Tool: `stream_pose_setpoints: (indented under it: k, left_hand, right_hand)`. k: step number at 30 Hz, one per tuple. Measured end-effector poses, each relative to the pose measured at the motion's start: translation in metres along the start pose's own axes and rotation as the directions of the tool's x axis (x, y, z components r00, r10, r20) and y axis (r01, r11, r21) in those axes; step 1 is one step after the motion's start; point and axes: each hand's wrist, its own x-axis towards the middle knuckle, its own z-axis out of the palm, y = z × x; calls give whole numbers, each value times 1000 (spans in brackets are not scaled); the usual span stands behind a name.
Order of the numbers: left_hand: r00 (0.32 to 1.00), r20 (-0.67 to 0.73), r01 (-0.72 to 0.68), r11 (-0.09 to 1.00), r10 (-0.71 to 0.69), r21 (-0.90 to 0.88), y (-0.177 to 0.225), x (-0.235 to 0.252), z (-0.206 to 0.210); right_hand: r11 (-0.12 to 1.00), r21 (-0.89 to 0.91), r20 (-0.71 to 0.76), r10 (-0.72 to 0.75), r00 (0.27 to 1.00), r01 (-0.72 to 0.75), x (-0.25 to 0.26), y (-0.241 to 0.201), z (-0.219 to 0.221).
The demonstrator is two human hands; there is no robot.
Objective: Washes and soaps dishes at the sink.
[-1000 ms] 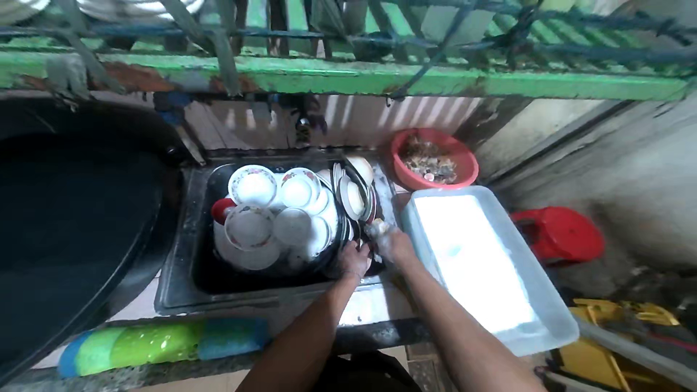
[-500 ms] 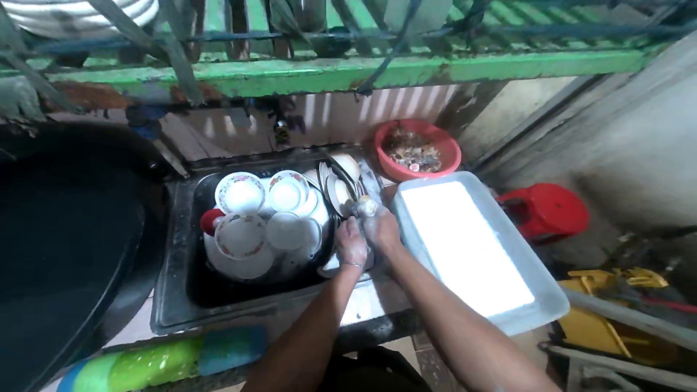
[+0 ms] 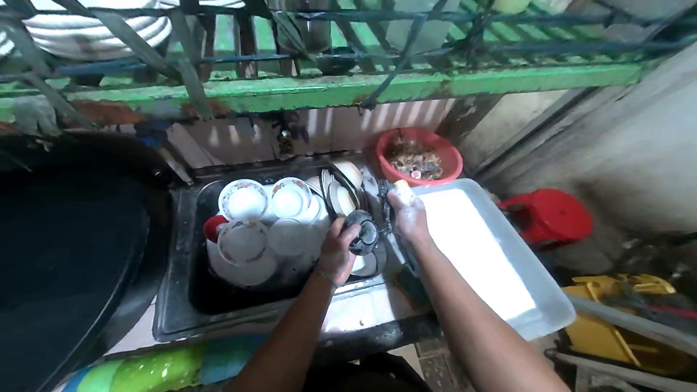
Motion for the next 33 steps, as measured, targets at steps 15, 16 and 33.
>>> stream_pose_setpoints:
  k: [15,16,33]
  left_hand:
    - [980,140,-167,970,144,175,12,-9,2]
    - [978,171,-144,976,116,165,15,-12,2]
    - [989,128,-75,996,68,51,25,-22,2]
  right_hand:
    - [709,-493,350,-368,861,504,-69,-45,10]
    - [727,-488,310,-374,874,483,-59,-44,8]
    - [748,-548,223,-299,928,373,-52,-61,26]
